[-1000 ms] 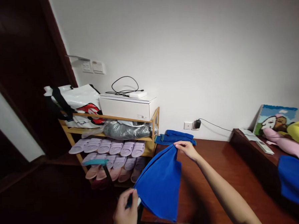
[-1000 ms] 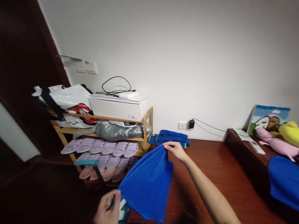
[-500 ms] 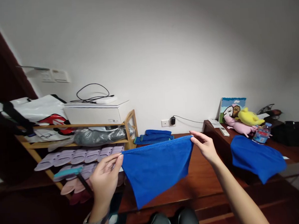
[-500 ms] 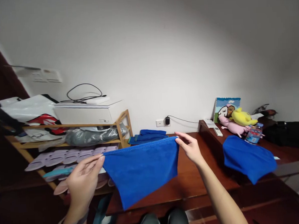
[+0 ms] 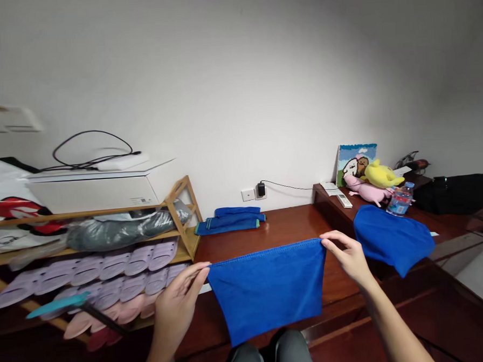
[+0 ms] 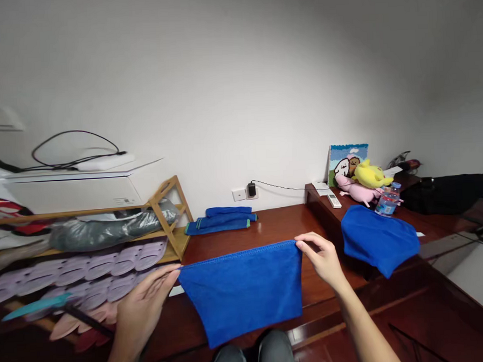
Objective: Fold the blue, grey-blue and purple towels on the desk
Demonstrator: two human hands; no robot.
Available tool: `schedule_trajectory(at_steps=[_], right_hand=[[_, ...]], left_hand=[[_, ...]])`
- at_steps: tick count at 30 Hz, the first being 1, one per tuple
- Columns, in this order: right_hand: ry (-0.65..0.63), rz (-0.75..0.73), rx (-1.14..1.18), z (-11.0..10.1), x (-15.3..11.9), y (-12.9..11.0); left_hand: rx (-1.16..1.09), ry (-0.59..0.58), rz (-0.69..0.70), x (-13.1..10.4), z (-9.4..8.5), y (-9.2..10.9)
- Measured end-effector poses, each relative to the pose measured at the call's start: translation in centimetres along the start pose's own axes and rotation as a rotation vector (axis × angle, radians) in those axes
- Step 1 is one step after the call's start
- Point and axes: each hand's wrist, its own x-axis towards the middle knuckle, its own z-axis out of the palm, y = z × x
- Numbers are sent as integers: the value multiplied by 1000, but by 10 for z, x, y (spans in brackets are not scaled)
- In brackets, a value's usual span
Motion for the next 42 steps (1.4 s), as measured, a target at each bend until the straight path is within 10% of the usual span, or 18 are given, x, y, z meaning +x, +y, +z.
schedule_trajectory(at_steps=[13, 16, 20, 27, 34, 42], right_hand=[[203, -31, -80, -6, -13, 0], [173, 63, -61, 14, 7, 44], [92, 264, -68, 62, 29, 153], [-100, 508, -345, 140, 22, 309], [-141, 549, -578, 161, 16, 366], [-187, 522, -716, 170, 28, 382]], left_hand=[[82, 192, 3, -8, 1, 10], [81, 85, -53, 30, 30, -31], [107, -107, -139, 77, 83, -136], [328, -224, -189, 99, 148, -292], [405, -221, -94, 113, 174, -357], [461, -196, 15, 124, 189, -382]])
